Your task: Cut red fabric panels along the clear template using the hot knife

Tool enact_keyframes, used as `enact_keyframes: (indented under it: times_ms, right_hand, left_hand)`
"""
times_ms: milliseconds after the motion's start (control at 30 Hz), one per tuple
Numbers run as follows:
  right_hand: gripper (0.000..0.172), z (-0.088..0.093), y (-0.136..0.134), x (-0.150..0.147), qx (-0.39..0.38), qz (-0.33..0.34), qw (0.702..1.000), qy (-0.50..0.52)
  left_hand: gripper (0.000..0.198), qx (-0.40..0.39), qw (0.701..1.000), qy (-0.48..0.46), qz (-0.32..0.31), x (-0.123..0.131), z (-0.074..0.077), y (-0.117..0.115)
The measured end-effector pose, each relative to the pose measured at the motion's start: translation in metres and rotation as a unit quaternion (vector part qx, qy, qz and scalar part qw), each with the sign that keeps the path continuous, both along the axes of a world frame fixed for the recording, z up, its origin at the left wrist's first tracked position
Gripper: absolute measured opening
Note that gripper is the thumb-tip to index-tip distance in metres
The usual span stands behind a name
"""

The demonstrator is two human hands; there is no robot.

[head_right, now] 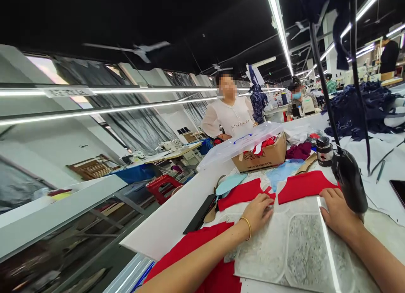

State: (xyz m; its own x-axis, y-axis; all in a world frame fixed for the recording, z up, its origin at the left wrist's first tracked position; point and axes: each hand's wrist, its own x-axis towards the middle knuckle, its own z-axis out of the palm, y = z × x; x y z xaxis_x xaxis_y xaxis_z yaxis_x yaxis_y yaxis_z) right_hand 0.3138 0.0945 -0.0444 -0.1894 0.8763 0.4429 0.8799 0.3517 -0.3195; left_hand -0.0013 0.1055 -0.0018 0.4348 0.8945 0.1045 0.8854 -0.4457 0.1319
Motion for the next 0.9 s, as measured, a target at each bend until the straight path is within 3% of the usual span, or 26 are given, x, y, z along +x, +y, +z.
enact_keyframes:
  times_ms: [167,567,900]
  right_hand:
    - [0.025,0.014,-0.007,-0.002,-0.038,-0.002,0.999,-0.01]
    - [0.024,0.017,-0.008,0.0,-0.044,0.005,0.999,-0.012]
    - [0.021,0.022,-0.011,-0.005,-0.052,0.017,0.999,0.005]
  left_hand:
    - [0.026,-0.005,1.0,-0.026,-0.003,-0.003,-0.004,0.007]
    - [0.011,0.008,0.996,-0.079,-0.027,0.025,-0.012,0.023]
    - [0.019,0.013,0.989,-0.142,-0.029,0.025,-0.008,0.019]
